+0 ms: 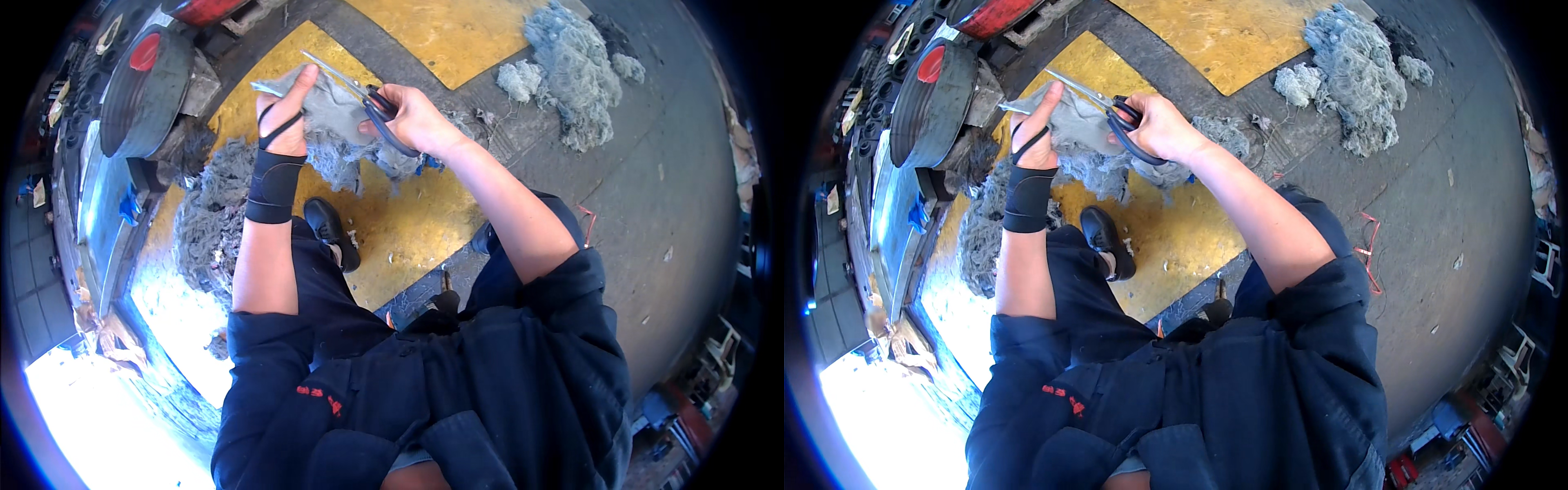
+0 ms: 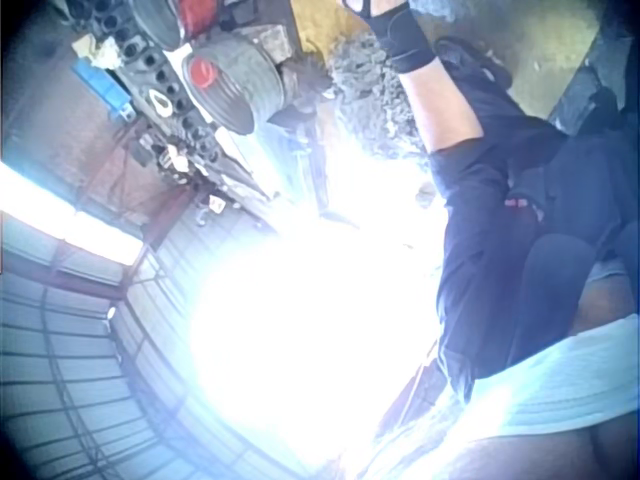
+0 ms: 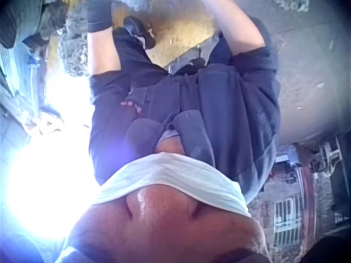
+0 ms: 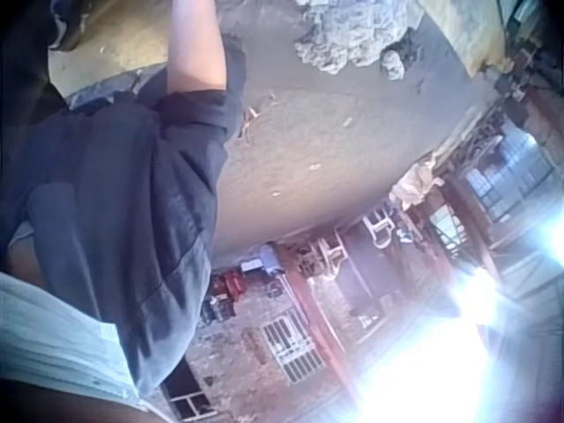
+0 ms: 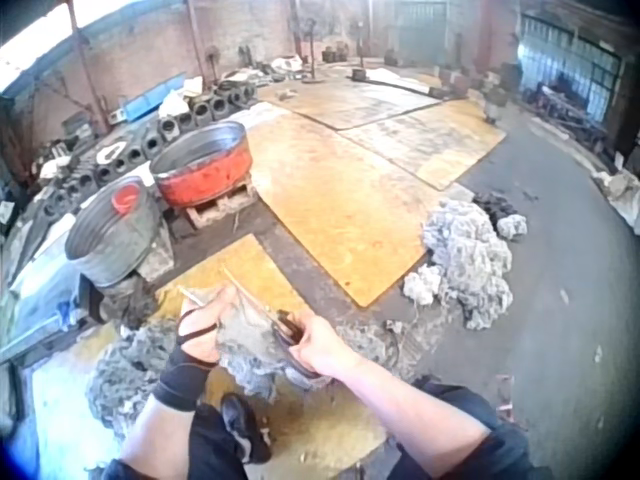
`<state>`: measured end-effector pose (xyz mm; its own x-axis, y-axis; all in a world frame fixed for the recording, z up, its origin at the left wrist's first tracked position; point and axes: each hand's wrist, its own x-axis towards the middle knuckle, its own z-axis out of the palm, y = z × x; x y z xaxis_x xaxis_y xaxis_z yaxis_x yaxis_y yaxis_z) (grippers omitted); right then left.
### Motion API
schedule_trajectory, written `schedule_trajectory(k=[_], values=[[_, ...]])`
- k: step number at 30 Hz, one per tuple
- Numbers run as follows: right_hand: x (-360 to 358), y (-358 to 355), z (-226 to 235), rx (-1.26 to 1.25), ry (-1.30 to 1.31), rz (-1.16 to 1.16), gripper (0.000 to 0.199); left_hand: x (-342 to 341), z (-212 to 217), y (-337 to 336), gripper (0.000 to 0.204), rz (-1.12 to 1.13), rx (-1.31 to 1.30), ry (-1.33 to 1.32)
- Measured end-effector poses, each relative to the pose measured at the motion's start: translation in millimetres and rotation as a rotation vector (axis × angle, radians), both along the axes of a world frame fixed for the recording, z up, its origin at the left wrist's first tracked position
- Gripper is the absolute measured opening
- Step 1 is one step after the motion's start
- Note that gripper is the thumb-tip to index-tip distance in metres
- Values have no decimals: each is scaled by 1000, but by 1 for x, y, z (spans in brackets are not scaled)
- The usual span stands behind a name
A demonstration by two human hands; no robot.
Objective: The person uses scissors to cut small pieces from a long strip of gray fibrous material, then gathers the material and places it into a blue bin.
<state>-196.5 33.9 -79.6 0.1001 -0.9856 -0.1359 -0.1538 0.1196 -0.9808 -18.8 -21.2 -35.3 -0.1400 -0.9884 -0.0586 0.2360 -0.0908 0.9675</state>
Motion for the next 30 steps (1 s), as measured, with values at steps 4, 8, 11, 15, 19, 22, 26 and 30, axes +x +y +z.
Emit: schedule_trajectory(k=[4, 8, 11, 15, 19, 22, 26, 30], values=[[-5, 0, -11, 72, 71, 14, 30, 18, 5, -8, 18, 148, 56, 110], [-8, 4, -2, 69, 288, -46, 30, 29, 2, -10, 18, 179, 27, 140], [-15, 3, -11, 9, 498, -69, 30, 31, 0, -12, 20, 171, 23, 161], [-19, 5, -13, -1, 473, -104, 31, 26, -2, -11, 25, 172, -33, 109], [-25, 7, -8, 192, -45, -102, 30, 42, -5, -22, 24, 204, 46, 151], [-37, 7, 4, 299, -235, -104, 41, 54, -10, -34, 26, 215, 19, 212], [-42, 9, 2, 184, -196, -21, 50, 58, -8, -35, 23, 222, 84, 269], [-36, 15, 7, 17, 15, -4, 50, 51, -4, -28, 22, 96, 112, 188]])
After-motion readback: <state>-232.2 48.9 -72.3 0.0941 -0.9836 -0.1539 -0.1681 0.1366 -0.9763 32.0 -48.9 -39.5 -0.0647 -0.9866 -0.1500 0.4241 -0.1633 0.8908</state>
